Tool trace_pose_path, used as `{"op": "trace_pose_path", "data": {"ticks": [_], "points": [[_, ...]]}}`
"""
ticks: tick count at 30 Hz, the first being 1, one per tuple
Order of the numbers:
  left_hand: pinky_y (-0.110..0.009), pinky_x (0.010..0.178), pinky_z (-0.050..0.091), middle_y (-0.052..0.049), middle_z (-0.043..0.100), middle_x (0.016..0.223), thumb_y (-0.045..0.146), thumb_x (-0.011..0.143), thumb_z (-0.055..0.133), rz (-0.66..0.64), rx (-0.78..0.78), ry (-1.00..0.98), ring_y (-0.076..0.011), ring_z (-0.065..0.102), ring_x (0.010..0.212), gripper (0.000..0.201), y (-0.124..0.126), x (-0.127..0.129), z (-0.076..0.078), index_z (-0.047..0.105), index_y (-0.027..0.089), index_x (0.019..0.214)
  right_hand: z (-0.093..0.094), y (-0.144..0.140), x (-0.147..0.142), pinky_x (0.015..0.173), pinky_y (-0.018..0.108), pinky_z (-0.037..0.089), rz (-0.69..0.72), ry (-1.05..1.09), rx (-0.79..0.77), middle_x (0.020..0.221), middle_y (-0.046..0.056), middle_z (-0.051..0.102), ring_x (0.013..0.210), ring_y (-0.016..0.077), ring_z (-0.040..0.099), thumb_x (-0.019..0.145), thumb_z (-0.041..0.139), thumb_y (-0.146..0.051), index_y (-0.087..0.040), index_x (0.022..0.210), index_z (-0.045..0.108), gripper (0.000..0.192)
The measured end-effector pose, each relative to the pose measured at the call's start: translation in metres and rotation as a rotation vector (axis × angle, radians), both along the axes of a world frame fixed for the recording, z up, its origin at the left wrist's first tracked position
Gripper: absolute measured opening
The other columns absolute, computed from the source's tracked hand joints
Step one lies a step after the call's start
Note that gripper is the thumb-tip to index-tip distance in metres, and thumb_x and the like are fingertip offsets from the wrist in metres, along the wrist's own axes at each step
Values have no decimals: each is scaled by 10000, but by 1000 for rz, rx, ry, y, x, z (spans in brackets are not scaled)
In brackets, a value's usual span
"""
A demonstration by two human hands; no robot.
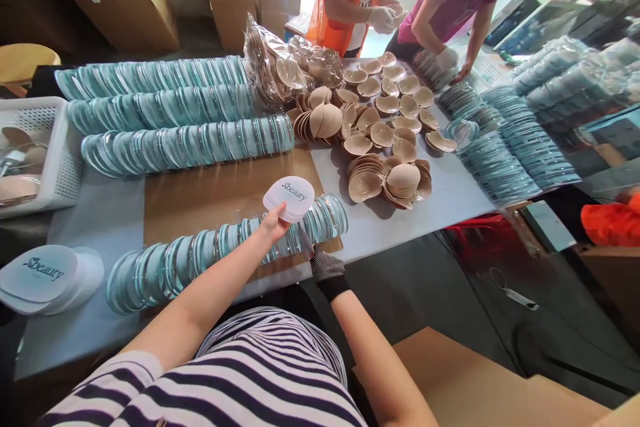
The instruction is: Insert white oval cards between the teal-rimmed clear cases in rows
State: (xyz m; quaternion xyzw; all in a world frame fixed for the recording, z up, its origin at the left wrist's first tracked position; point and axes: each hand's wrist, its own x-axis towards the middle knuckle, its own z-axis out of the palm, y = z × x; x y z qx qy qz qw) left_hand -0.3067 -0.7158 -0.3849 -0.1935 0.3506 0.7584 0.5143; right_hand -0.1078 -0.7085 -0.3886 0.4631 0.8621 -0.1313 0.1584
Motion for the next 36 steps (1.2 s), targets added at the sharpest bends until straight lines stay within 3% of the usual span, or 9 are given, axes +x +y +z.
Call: {"op": "trace_pose_path", "data": {"ticks": [6, 14, 18, 21, 23, 26, 30, 33, 36], "points": [[-287, 794, 595, -93, 704, 1173, 102, 840, 622, -24, 2, 36, -194, 700, 978, 356, -1, 1, -2, 625, 179, 1188, 9, 14, -22, 691, 296, 456, -14, 31, 61, 956, 105, 711, 842, 221, 687, 980, 342, -328, -205, 1153, 590, 326], [-348, 906, 567, -102, 695, 1191, 109, 815, 653, -27, 23, 41, -223, 672, 1064, 400, -1, 2, -8, 618, 180, 1206, -23, 18, -42, 766, 322, 467, -24, 154, 6, 958, 136, 701, 879, 229, 667, 974, 320, -280, -172, 1113, 629, 356], [-344, 899, 569, -102, 702, 1174, 105, 806, 660, -7, 34, 76, -219, 680, 1042, 373, -1, 5, -7, 637, 170, 1172, -24, 16, -44, 758, 360, 494, -133, 330, -217, 901, 135, 686, 836, 231, 661, 941, 386, -300, -197, 1076, 646, 312], [-356, 846, 589, -119, 722, 1111, 123, 790, 683, -13, 32, 122, -239, 701, 979, 348, -2, 10, -7, 655, 144, 1137, -14, 16, -42, 626, 317, 516, -179, 462, -447, 779, 65, 668, 675, 184, 633, 913, 414, -334, -198, 1138, 611, 328], [-357, 831, 591, -128, 733, 1065, 130, 788, 689, -15, 30, 146, -244, 708, 949, 313, -1, 13, -6, 667, 122, 1100, -4, 20, -41, 560, 291, 506, -164, 477, -501, 686, 33, 646, 590, 166, 602, 918, 396, -375, -195, 1138, 614, 357], [-345, 898, 560, -114, 738, 1057, 98, 779, 688, 45, 47, 161, -225, 693, 999, 322, 0, 16, -3, 668, 127, 1100, 15, 38, -41, 637, 329, 523, -195, 494, -406, 704, 60, 665, 664, 195, 630, 903, 429, -426, -186, 1079, 654, 373], [-352, 975, 516, -90, 732, 1093, 91, 733, 729, 75, 57, 199, -221, 665, 1069, 386, -7, 22, 2, 666, 151, 1110, 42, 71, -48, 913, 396, 482, -251, 690, -32, 1154, 140, 656, 1067, 243, 607, 934, 321, -424, -153, 1294, 548, 505], [-352, 963, 517, -89, 736, 1079, 112, 713, 749, 36, 58, 246, -224, 676, 1035, 363, -25, 27, 1, 679, 142, 1068, 53, 73, -57, 1052, 426, 390, -114, 725, 99, 1358, 171, 539, 1264, 259, 483, 901, 391, -386, -104, 1352, 492, 541], [-352, 932, 524, -98, 746, 1027, 135, 716, 749, 39, 2, 305, -232, 688, 995, 305, -45, 30, -3, 691, 131, 1015, 54, 47, -66, 1099, 493, 324, 87, 726, 172, 1433, 177, 463, 1347, 298, 379, 853, 482, -364, -113, 1286, 551, 505]]}}
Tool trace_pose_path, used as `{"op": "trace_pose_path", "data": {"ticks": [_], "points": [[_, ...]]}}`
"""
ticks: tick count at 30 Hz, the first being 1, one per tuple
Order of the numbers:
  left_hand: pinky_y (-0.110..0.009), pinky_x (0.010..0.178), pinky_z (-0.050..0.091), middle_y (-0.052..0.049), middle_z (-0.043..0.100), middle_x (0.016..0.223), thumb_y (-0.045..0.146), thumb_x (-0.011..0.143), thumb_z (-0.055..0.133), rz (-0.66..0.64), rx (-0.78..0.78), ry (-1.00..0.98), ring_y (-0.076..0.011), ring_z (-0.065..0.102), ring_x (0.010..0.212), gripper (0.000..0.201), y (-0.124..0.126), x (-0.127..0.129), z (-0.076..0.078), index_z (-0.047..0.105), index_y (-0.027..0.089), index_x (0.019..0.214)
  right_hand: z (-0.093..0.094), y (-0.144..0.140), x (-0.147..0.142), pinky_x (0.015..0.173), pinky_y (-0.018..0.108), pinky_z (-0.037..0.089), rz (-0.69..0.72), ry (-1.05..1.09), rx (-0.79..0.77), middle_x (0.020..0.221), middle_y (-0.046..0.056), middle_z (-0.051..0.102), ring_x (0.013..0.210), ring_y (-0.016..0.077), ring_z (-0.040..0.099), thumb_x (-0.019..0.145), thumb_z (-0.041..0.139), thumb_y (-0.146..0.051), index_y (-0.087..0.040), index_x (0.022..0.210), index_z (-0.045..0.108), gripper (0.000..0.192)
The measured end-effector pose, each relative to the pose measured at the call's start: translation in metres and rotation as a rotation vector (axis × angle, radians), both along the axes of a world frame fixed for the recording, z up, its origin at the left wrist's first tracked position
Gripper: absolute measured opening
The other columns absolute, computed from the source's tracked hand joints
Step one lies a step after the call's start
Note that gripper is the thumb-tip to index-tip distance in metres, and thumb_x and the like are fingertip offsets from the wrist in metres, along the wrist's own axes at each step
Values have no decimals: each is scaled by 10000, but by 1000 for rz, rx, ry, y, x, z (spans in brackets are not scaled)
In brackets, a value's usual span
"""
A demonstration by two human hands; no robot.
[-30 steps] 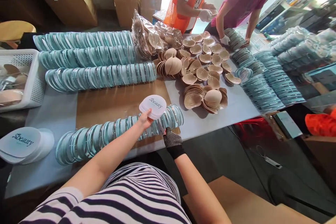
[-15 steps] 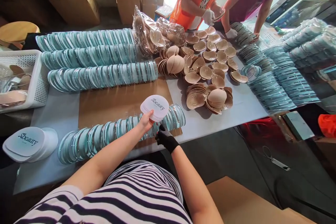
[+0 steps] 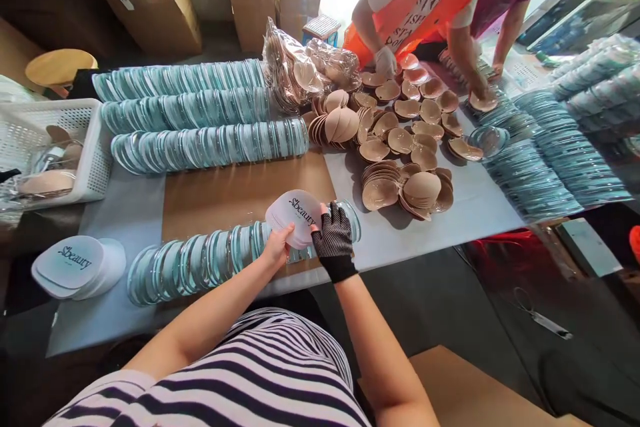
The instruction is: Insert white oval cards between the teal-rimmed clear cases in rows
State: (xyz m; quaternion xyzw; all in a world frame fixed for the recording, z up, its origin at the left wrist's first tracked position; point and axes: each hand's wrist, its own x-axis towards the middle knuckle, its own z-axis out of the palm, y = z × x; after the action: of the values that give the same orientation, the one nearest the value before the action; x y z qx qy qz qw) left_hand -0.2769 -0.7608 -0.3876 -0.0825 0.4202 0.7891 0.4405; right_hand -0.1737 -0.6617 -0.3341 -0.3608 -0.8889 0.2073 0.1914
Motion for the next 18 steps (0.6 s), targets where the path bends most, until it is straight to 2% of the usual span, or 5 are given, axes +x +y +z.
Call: {"op": "trace_pose_path", "data": {"ticks": [4, 7, 10, 14, 18], "points": [[-350, 915, 526, -107, 749, 1000, 157, 712, 766, -48, -17, 14, -242, 691, 988, 280, -15, -2, 0, 700, 132, 982, -4, -32, -10, 892, 382, 513, -1, 99, -260, 1153, 149, 656, 1061, 247, 612, 845, 453, -403, -138, 1107, 633, 414], [-340, 890, 547, -94, 752, 996, 130, 719, 757, -61, 18, -41, -226, 700, 959, 303, -13, -14, 7, 694, 141, 1016, -9, -36, 3, 641, 306, 541, -209, 130, -462, 858, 114, 708, 720, 208, 664, 856, 396, -453, -116, 1053, 650, 465], [-339, 896, 557, -81, 743, 1051, 95, 747, 727, 50, 20, -124, -209, 701, 969, 364, -5, -35, 13, 670, 161, 1100, -20, -46, 46, 645, 314, 526, -335, 42, -261, 872, 153, 715, 745, 245, 677, 870, 385, -481, -104, 1100, 662, 522], [-343, 919, 556, -88, 732, 1093, 66, 788, 677, 74, -11, -236, -210, 688, 1023, 351, 1, -58, 12, 659, 163, 1124, -44, -82, 98, 726, 301, 505, -72, -299, -130, 958, 128, 730, 833, 242, 693, 891, 389, -334, -191, 1150, 669, 408], [-347, 934, 552, -95, 729, 1102, 57, 813, 640, 42, -16, -252, -213, 678, 1051, 318, 1, -61, 8, 664, 154, 1116, -56, -101, 76, 647, 284, 449, 8, -531, -213, 907, 98, 736, 779, 234, 693, 913, 405, -270, -248, 1189, 629, 356]]}}
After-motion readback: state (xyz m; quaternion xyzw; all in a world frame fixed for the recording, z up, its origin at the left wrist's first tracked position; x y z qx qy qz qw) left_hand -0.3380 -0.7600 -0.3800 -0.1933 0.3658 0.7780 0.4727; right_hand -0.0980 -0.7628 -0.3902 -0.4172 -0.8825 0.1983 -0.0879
